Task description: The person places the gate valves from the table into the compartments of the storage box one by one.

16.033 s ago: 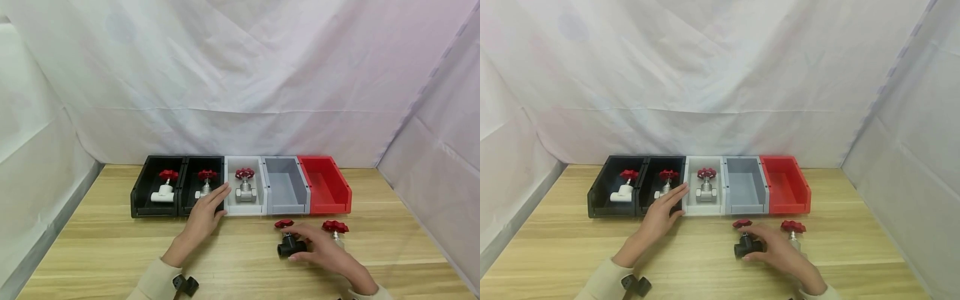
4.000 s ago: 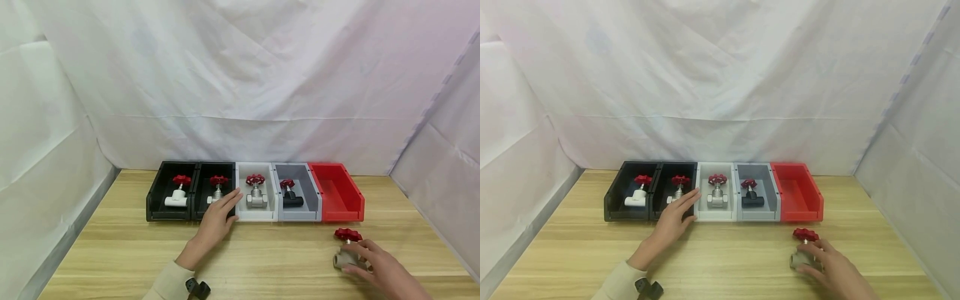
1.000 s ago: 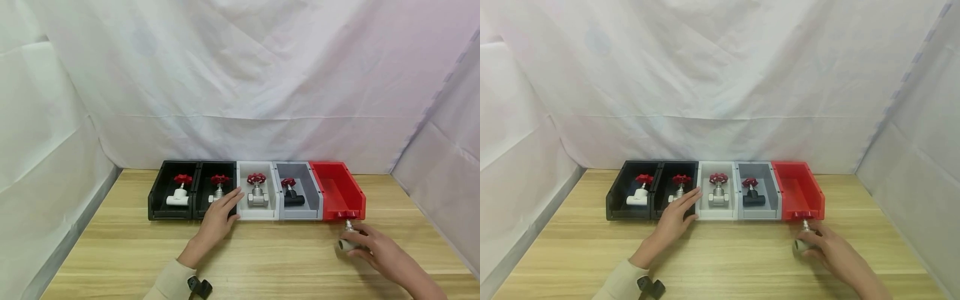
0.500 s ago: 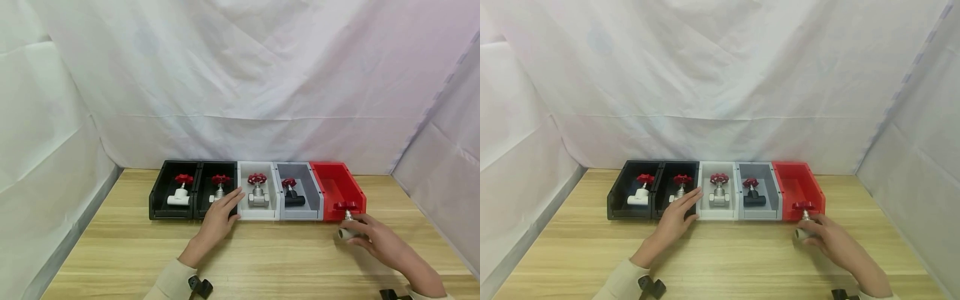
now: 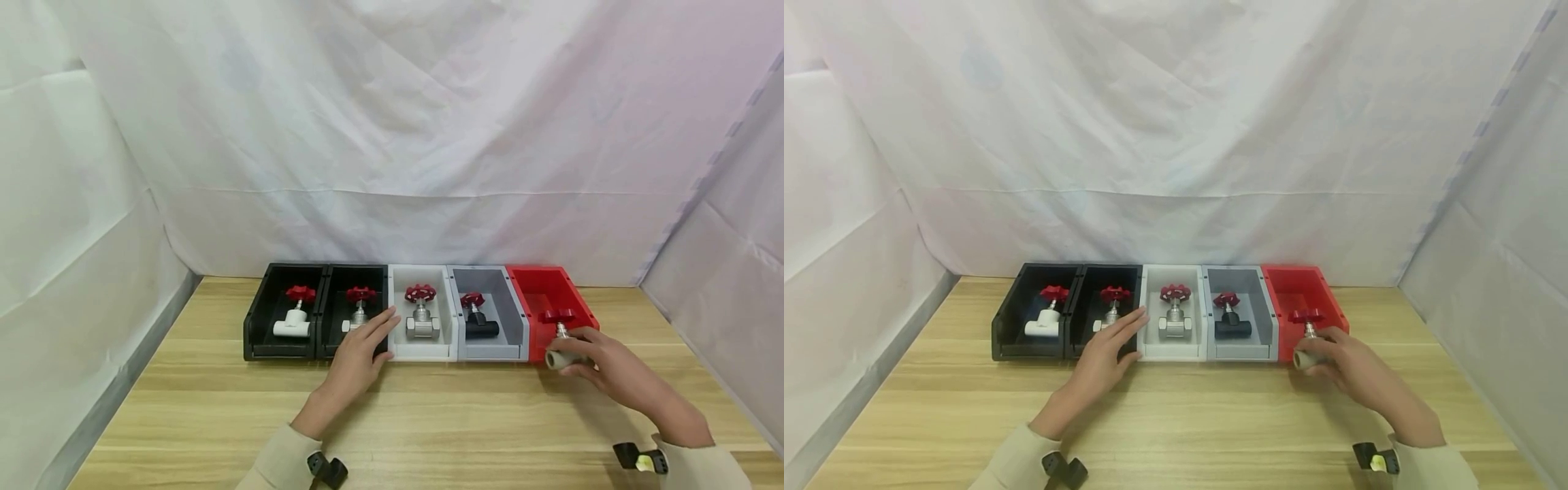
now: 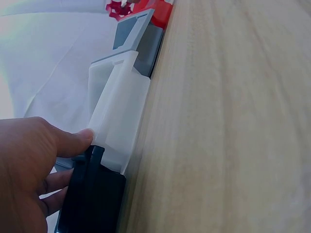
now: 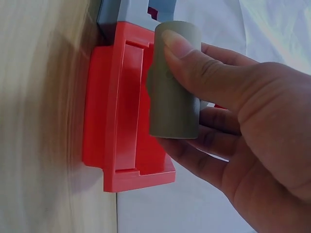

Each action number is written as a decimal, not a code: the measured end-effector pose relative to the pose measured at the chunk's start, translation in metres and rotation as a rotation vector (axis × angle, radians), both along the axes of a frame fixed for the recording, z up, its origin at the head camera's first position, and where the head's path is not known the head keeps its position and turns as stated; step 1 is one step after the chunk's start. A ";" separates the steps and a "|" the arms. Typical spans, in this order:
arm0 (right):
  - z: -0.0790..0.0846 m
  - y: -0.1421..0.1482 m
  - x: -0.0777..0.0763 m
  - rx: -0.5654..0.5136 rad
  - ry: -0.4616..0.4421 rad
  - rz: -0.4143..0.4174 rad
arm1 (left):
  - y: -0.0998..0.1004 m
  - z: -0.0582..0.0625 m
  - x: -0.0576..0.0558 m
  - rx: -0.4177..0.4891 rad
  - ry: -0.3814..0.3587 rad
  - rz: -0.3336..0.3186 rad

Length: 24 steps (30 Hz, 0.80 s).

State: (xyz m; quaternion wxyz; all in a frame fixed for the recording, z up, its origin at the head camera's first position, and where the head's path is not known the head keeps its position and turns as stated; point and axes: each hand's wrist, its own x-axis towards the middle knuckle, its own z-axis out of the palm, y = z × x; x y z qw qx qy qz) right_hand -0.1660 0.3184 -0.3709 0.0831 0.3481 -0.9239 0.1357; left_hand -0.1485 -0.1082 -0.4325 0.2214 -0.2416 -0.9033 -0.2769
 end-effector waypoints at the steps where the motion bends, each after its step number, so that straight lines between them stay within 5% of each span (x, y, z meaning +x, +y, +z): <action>1: 0.000 0.000 -0.002 0.000 -0.001 0.002 | 0.000 0.000 0.000 0.000 0.003 -0.001; 14: 0.006 0.000 -0.027 0.019 0.008 0.011 | -0.001 -0.001 0.001 -0.005 -0.006 0.003; 24: 0.002 0.001 -0.047 0.045 -0.092 -0.012 | 0.000 0.001 0.001 -0.008 -0.008 0.005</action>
